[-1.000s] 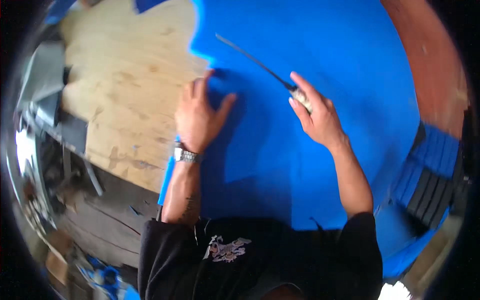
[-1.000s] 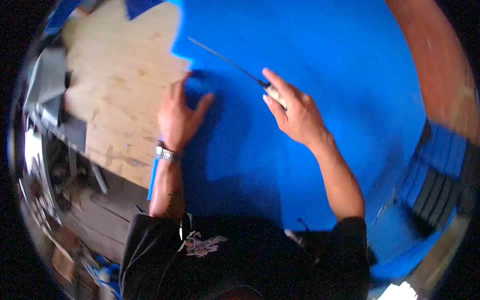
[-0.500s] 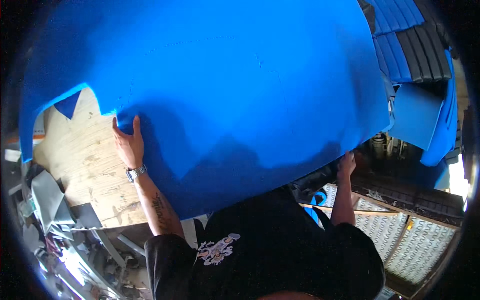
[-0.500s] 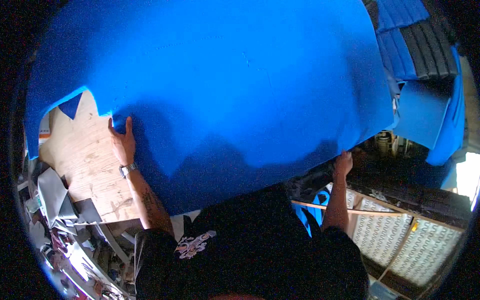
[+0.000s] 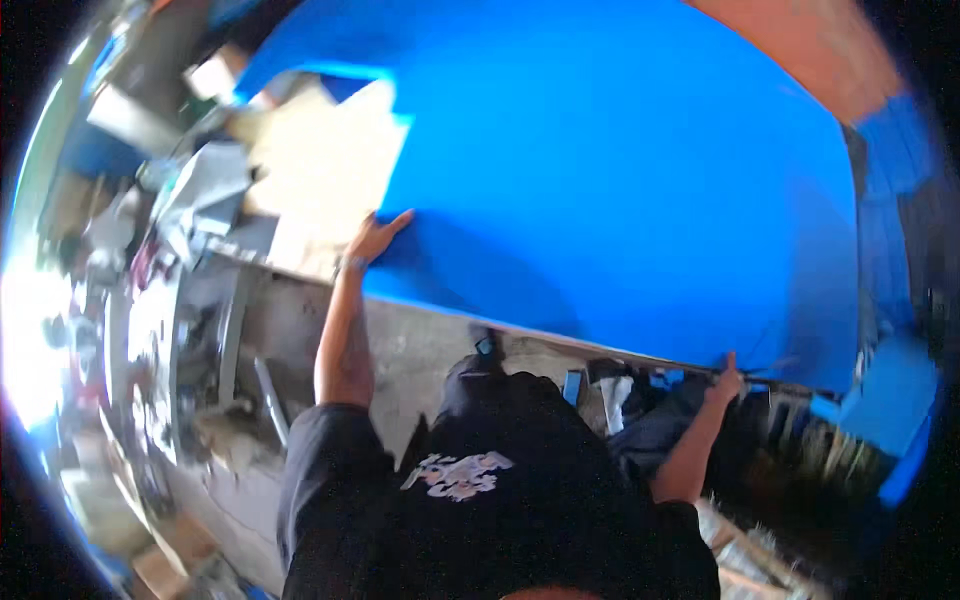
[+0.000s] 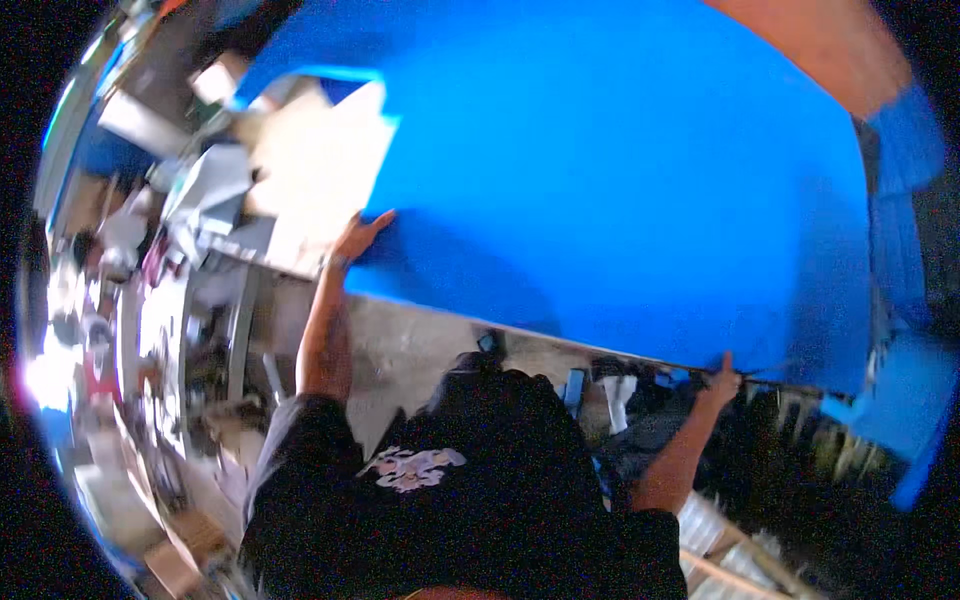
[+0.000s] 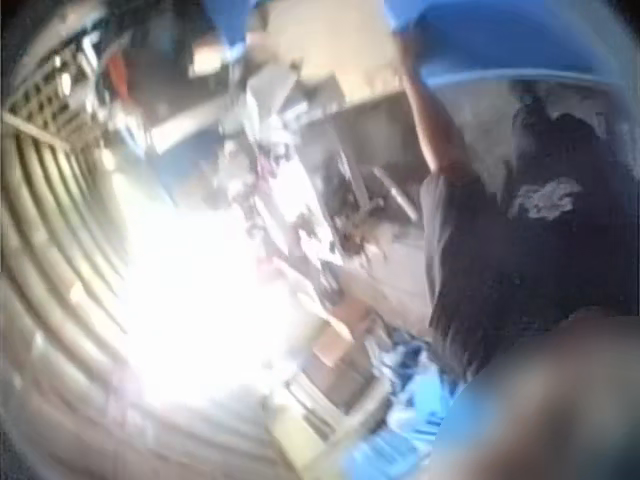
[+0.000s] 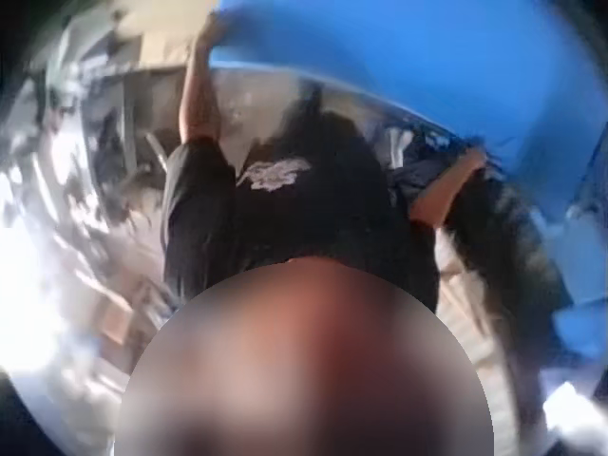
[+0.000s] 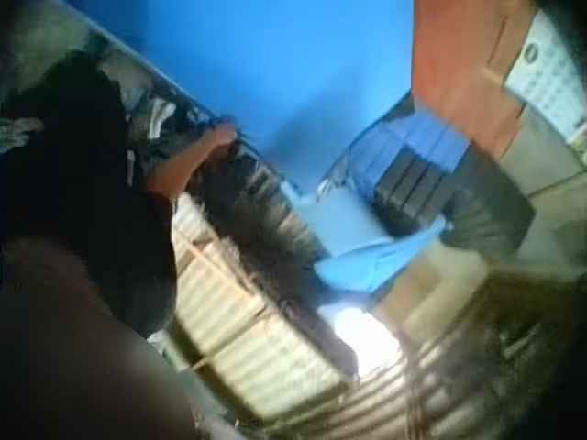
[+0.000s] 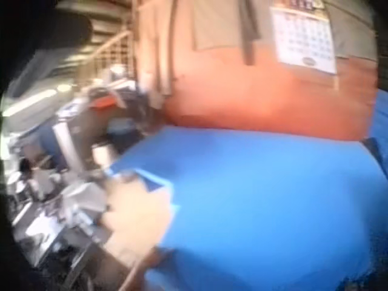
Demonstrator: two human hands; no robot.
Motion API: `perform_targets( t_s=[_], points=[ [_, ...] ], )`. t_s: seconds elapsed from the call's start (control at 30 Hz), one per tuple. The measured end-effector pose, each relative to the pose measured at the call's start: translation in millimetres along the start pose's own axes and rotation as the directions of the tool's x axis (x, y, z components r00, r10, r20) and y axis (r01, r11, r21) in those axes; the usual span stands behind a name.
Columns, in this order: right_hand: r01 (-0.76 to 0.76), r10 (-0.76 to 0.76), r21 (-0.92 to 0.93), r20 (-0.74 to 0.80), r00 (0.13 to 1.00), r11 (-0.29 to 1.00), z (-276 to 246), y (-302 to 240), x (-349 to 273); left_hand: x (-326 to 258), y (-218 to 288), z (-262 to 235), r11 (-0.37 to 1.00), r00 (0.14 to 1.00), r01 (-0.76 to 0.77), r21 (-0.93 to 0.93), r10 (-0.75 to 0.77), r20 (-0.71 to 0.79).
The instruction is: Cutting a piece of upholstery foam following a plywood template using a utility knife.
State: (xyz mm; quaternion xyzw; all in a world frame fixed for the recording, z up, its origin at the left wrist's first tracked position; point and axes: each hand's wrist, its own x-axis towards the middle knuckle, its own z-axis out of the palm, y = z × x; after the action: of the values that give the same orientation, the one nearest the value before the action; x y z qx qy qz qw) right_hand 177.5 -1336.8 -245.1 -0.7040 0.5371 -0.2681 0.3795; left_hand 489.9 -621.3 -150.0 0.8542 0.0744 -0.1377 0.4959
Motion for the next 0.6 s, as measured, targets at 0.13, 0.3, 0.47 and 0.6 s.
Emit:
perform_targets(
  t_s=[0.13,0.3,0.47,0.6],
  points=[
    [-0.204,0.166,0.380,0.130,0.977,0.902,-42,-91,-103,-148,-24,-22,0.994,0.977,0.083,0.065,-0.068,-0.204],
    [0.058,-0.073,0.146,0.102,0.992,0.988,-164,-13,-122,-267,-31,-16,0.964,0.990,0.080,0.255,-0.046,-0.136],
    [-0.062,0.066,0.222,-0.007,0.998,0.973,-276,53,-163,-386,-60,-16,0.992,0.987,0.115,-0.043,-0.109,0.119],
    [0.335,-0.330,-0.292,0.068,0.942,0.896,-358,107,-181,-460,-91,-7,0.951,0.980,0.164,-0.263,-0.126,0.154]
  ],
)
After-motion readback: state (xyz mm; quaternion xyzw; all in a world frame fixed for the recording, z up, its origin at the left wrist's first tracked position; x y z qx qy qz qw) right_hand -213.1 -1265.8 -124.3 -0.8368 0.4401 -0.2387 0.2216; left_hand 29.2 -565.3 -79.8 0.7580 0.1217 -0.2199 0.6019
